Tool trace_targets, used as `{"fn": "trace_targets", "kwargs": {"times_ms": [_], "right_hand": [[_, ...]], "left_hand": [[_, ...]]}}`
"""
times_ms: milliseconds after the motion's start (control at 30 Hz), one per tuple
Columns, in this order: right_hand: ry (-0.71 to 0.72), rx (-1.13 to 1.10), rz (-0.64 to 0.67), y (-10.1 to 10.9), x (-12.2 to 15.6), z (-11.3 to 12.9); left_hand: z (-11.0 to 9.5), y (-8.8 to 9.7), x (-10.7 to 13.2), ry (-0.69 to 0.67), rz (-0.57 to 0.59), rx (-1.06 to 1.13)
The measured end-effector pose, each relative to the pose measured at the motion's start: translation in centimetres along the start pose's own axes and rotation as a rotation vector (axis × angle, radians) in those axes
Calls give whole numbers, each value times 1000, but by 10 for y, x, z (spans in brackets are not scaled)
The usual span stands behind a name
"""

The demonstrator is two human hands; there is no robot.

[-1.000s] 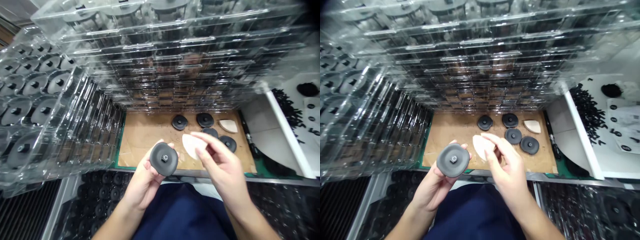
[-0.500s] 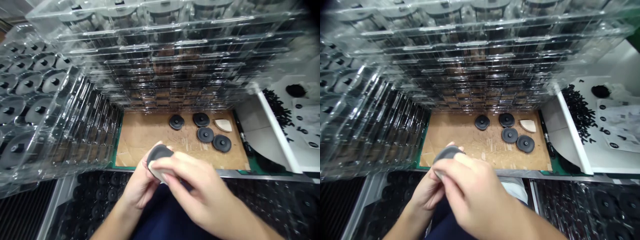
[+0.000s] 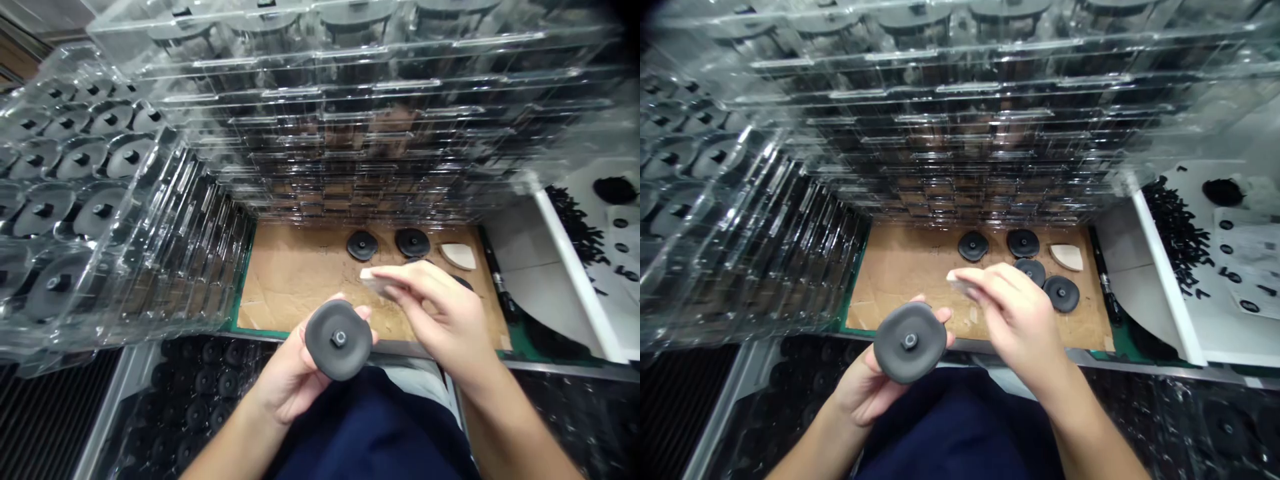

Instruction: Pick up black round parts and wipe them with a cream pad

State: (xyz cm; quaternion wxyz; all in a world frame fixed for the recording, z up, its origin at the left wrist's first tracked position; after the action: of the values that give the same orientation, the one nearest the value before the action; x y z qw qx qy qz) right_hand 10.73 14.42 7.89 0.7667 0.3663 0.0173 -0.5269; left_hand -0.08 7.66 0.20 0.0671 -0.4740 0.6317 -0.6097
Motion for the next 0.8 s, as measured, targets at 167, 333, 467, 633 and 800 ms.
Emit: {"fn": "trace_targets", "kwargs": {"times_ms": [167,333,467,633,800], "right_hand": [[-335,-66,51,-28,66,-50],[-380,-24,32,-17,75,-49],[-104,47,-172,30,34,14],[302,135,86,5,3,72],[218,239,18,3,1,58]], "left_hand": [[5,2,-2,51,-17,38],[9,-6,-3,69,24,2],[11,-10,-5,71,23,-43],[4,4,-1,-31,-141,-168],[-4,11,3,-103,-187,-199]]}}
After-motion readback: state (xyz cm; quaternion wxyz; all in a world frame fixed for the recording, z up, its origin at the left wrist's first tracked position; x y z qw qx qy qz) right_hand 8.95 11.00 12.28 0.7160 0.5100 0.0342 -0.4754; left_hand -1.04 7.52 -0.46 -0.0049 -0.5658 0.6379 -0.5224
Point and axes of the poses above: each hand's wrist, its own x-axis away from the middle knuckle, its own y-axis out of the back of the hand, z = x × y, the point moved 10 cm from there along -x, towards the middle knuckle, and after that the axes turned 13 degrees about y, right-handed, at the moved point
